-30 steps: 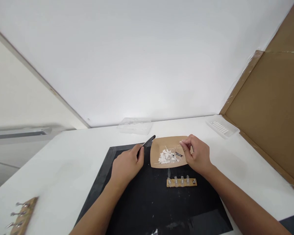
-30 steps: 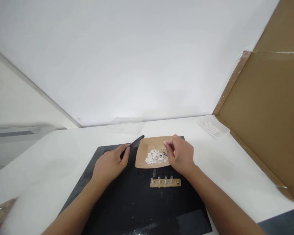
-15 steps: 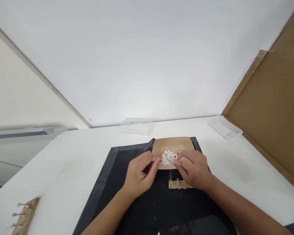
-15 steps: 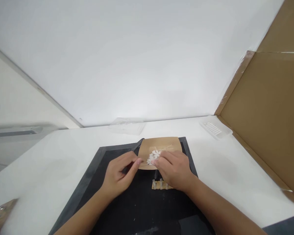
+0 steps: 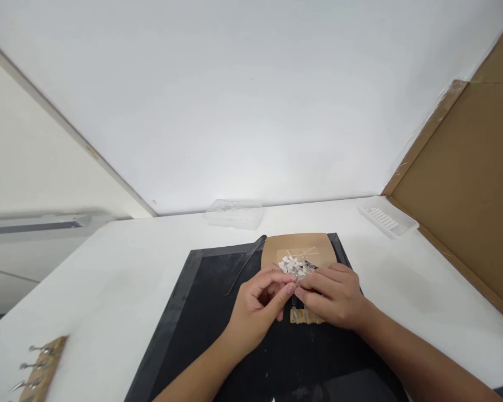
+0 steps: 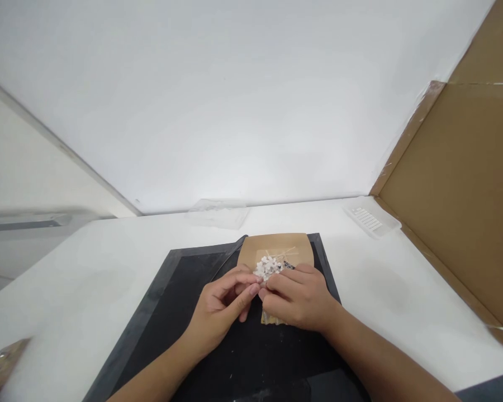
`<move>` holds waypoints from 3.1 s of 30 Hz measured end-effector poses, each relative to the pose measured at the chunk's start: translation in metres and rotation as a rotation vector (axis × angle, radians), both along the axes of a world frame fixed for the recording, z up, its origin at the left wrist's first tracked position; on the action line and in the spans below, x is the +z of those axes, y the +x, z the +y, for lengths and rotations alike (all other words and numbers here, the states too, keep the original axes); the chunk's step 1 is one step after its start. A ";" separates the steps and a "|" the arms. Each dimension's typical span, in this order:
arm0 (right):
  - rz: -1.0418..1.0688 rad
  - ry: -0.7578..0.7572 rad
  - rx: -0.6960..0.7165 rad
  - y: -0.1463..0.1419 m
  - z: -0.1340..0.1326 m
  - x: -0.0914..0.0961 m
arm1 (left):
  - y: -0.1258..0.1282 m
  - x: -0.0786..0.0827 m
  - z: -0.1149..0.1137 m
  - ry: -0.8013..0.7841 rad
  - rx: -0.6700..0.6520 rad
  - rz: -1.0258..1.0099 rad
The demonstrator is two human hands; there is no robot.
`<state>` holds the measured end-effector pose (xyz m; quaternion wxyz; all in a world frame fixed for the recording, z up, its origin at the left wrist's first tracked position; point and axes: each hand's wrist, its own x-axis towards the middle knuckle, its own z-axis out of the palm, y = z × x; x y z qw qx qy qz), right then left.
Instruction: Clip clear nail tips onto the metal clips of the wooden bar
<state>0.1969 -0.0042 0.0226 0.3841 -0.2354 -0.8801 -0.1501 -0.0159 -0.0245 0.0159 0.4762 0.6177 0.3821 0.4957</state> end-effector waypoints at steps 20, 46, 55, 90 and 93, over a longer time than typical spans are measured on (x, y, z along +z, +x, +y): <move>0.175 -0.226 0.091 0.005 0.004 -0.001 | 0.002 0.002 -0.002 -0.081 -0.139 0.076; 0.239 -0.848 -0.035 0.089 -0.039 -0.033 | 0.001 -0.007 -0.001 0.768 -0.125 0.713; 0.254 -0.852 -0.028 0.084 -0.037 -0.033 | 0.001 -0.011 0.000 0.798 -0.100 0.710; 0.200 -0.705 0.038 0.084 -0.037 -0.038 | -0.002 -0.008 0.000 0.821 -0.006 0.689; 0.205 -0.677 0.054 0.083 -0.037 -0.040 | -0.002 -0.008 0.000 0.819 0.005 0.689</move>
